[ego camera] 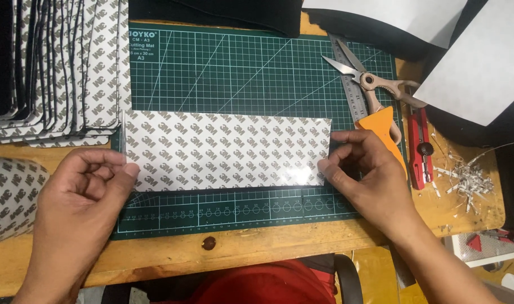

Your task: Peel the backing from an adhesive sheet and apply it precisely to a rectangular panel, smoothing it out to ensure a flat bond.

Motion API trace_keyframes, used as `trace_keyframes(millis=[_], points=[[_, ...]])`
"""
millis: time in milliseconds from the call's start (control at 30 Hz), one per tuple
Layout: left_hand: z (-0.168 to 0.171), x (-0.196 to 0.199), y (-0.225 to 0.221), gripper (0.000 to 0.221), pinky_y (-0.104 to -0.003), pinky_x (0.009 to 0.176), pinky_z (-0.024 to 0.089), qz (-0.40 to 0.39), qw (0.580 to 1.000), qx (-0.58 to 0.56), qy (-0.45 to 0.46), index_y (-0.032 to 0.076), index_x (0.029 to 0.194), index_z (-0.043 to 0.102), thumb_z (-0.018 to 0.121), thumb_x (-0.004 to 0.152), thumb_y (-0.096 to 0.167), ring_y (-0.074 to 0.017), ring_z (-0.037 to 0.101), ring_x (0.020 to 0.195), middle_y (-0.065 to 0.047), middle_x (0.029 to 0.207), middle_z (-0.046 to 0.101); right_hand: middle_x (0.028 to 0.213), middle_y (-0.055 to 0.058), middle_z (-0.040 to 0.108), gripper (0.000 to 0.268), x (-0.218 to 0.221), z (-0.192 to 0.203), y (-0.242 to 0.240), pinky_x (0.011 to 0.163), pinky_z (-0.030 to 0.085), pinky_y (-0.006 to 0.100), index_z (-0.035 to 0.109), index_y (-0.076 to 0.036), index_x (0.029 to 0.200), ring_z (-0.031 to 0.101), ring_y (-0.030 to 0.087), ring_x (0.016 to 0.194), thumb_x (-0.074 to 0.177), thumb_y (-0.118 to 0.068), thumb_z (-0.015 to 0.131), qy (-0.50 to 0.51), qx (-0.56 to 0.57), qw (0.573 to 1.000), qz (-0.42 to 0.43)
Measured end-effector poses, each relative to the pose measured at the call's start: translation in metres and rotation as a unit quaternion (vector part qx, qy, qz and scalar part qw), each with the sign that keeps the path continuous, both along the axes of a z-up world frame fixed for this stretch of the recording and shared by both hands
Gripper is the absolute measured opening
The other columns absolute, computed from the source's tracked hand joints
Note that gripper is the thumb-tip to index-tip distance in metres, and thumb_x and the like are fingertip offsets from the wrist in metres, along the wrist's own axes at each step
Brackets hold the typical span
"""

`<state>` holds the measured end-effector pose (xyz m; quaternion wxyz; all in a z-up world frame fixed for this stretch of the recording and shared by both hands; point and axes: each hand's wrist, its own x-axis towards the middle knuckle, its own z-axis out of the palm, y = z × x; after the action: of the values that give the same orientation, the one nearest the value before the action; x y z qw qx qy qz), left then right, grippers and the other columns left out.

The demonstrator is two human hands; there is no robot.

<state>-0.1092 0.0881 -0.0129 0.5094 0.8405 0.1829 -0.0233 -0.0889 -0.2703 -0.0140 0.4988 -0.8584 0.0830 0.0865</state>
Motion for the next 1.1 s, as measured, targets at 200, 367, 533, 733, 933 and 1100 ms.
trace_keyframes(millis=[200, 367, 533, 733, 933, 1100], points=[[0.0, -0.001, -0.001, 0.018, -0.023, 0.08, 0.054, 0.005, 1.0, 0.003, 0.008, 0.007, 0.116, 0.069, 0.073, 0.1, 0.014, -0.009, 0.051, 0.066, -0.003, 0.068, 0.053, 0.089, 0.002, 0.069, 0.058, -0.002, -0.001, 0.0, 0.071, 0.05, 0.024, 0.052, -0.009, 0.139, 0.063, 0.011, 0.077, 0.087, -0.012, 0.077, -0.02, -0.033, 0.999, 0.02], [0.007, 0.004, -0.003, 0.018, -0.024, 0.081, 0.054, 0.014, 0.999, 0.0, 0.034, 0.007, 0.113, 0.07, 0.074, 0.097, 0.012, -0.0111, 0.056, 0.072, -0.005, 0.075, 0.059, 0.088, 0.003, 0.069, 0.054, -0.001, -0.004, -0.001, 0.072, 0.05, 0.024, 0.053, -0.008, 0.137, 0.062, 0.011, 0.076, 0.088, -0.011, 0.076, -0.03, -0.037, 0.999, 0.026], [0.002, 0.005, 0.005, 0.017, -0.024, 0.078, 0.053, -0.009, 1.0, -0.029, 0.006, 0.006, 0.108, 0.069, 0.076, 0.093, 0.009, -0.0116, 0.063, 0.08, -0.006, 0.088, 0.071, 0.087, 0.005, 0.069, 0.051, -0.001, -0.001, 0.002, 0.07, 0.048, 0.023, 0.056, -0.006, 0.135, 0.059, 0.011, 0.074, 0.089, -0.008, 0.076, -0.027, -0.049, 0.998, 0.021], [-0.006, 0.004, 0.012, 0.013, -0.026, 0.067, 0.053, -0.033, 0.997, -0.076, 0.004, 0.006, 0.106, 0.069, 0.074, 0.095, 0.01, -0.0109, 0.064, 0.074, -0.004, 0.085, 0.07, 0.087, 0.008, 0.069, 0.05, -0.001, -0.005, 0.002, 0.077, 0.05, 0.025, 0.054, -0.002, 0.135, 0.064, 0.014, 0.079, 0.09, -0.003, 0.074, -0.042, -0.046, 0.998, 0.022], [0.006, 0.007, 0.01, 0.012, -0.023, 0.061, 0.051, -0.038, 0.997, -0.055, 0.048, 0.01, 0.102, 0.073, 0.076, 0.094, 0.019, -0.0101, 0.059, 0.066, -0.001, 0.076, 0.067, 0.089, 0.008, 0.068, 0.049, -0.001, 0.003, 0.009, 0.082, 0.05, 0.028, 0.055, -0.004, 0.135, 0.063, 0.016, 0.081, 0.09, -0.001, 0.074, -0.017, -0.075, 0.997, -0.01], [0.015, 0.01, 0.01, 0.012, -0.025, 0.065, 0.052, -0.056, 0.993, -0.053, 0.091, 0.013, 0.103, 0.073, 0.072, 0.096, 0.022, -0.0108, 0.059, 0.07, 0.0, 0.082, 0.07, 0.09, 0.007, 0.065, 0.051, -0.003, 0.001, 0.01, 0.083, 0.047, 0.027, 0.054, -0.002, 0.14, 0.06, 0.015, 0.083, 0.092, 0.001, 0.072, -0.018, -0.081, 0.996, -0.023]])
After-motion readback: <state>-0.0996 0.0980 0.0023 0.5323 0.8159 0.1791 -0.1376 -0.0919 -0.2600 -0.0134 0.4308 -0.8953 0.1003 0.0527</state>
